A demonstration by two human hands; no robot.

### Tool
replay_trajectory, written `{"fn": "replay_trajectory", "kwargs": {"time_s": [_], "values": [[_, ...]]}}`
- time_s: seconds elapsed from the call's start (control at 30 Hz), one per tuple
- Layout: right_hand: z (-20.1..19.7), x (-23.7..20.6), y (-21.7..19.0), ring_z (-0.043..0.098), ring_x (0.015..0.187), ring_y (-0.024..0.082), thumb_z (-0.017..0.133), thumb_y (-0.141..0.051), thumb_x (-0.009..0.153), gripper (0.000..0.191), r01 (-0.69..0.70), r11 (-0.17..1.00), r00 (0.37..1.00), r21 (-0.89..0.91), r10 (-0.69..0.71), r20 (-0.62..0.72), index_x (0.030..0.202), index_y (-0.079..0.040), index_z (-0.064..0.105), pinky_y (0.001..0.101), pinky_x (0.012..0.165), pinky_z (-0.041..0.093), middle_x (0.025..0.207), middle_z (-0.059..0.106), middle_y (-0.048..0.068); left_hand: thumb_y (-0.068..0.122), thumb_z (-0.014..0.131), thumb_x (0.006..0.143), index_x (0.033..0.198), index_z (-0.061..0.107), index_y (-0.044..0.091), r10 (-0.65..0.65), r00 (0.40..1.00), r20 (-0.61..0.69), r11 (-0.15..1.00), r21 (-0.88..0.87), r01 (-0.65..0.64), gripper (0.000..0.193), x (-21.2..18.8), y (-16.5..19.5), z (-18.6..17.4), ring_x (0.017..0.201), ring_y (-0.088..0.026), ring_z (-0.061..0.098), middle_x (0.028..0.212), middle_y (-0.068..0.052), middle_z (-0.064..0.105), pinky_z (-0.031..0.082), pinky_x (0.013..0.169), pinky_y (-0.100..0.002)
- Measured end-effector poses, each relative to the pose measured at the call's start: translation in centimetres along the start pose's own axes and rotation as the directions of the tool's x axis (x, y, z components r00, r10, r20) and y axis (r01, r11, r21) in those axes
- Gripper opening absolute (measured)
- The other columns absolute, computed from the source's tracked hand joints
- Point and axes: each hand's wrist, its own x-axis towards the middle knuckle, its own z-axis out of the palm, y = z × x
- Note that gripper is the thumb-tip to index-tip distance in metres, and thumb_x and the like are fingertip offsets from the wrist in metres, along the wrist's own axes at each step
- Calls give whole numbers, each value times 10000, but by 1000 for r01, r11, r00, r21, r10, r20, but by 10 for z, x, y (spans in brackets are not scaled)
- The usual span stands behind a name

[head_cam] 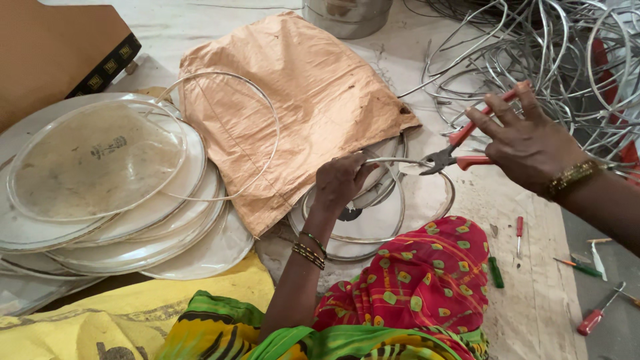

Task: The person sits on the floor and uses pliers to bend and shape metal wire into circular frames. They manipulate the wire around a white circular base, securing the wire ends and adjusting the shape. The person handles multiple wire loops and a stack of white circular bases during the process.

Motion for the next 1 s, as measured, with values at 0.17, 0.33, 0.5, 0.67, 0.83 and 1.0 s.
{"fn": "replay_trajectory", "kwargs": {"time_s": [0.17, 0.33, 0.5, 0.67, 0.83, 1.0], "values": [[-3, -10, 0, 237, 1514, 288, 465, -404, 956, 336, -35, 999, 999, 2, 35, -39, 867, -280, 764, 589, 1183, 49, 1650, 331, 40, 446, 711, 945, 771, 609, 109, 1, 999, 34, 999, 43, -3, 393, 0, 0, 0, 635, -312, 662, 681, -86, 654, 481, 541, -431], [-1, -9, -2, 255, 1503, 296, 482, -321, 959, 294, -46, 998, 999, 44, 45, 21, 924, -282, 771, 604, 1177, 66, 1609, 330, 72, 460, 711, 941, 773, 636, 120, -33, 996, 82, 998, 55, 28, 386, 1, 2, 2, 617, -294, 668, 670, -73, 663, 491, 536, -421], [2, -7, -4, 331, 1466, 287, 464, -292, 960, 312, -59, 995, 997, 84, 54, 63, 921, -273, 772, 605, 1175, 90, 1590, 364, 79, 463, 703, 944, 844, 705, 142, -8, 999, 48, 999, 33, 6, 337, 1, 3, 2, 638, -277, 682, 695, -58, 678, 511, 557, -404], [3, -7, -6, 455, 1331, 245, 473, -241, 970, 308, -108, 980, 994, 166, 102, 45, 910, -246, 775, 646, 1176, 141, 1432, 494, 69, 464, 707, 931, 868, 732, 154, -15, 999, 50, 1000, 23, 14, 317, 1, 4, 3, 638, -281, 681, 697, -56, 683, 507, 547, -410], [3, -5, -12, 497, 1277, 269, 487, -269, 996, 297, -120, 988, 992, 97, 116, 45, 961, -149, 756, 685, 1139, 255, 1386, 533, 78, 463, 716, 933, 867, 733, 159, -17, 999, 51, 999, 43, 14, 311, 2, 4, 1, 642, -282, 681, 684, -62, 674, 507, 555, -413], [2, 2, -19, 535, 1202, 344, 490, -398, 967, 378, -123, 992, 991, 25, 124, -58, 976, -120, 745, 748, 1100, 283, 1454, 498, 154, 450, 710, 935, 907, 740, 162, 3, 999, 33, 1000, 16, -3, 291, 1, 5, 1, 647, -279, 683, 707, -61, 680, 507, 551, -408]]}}
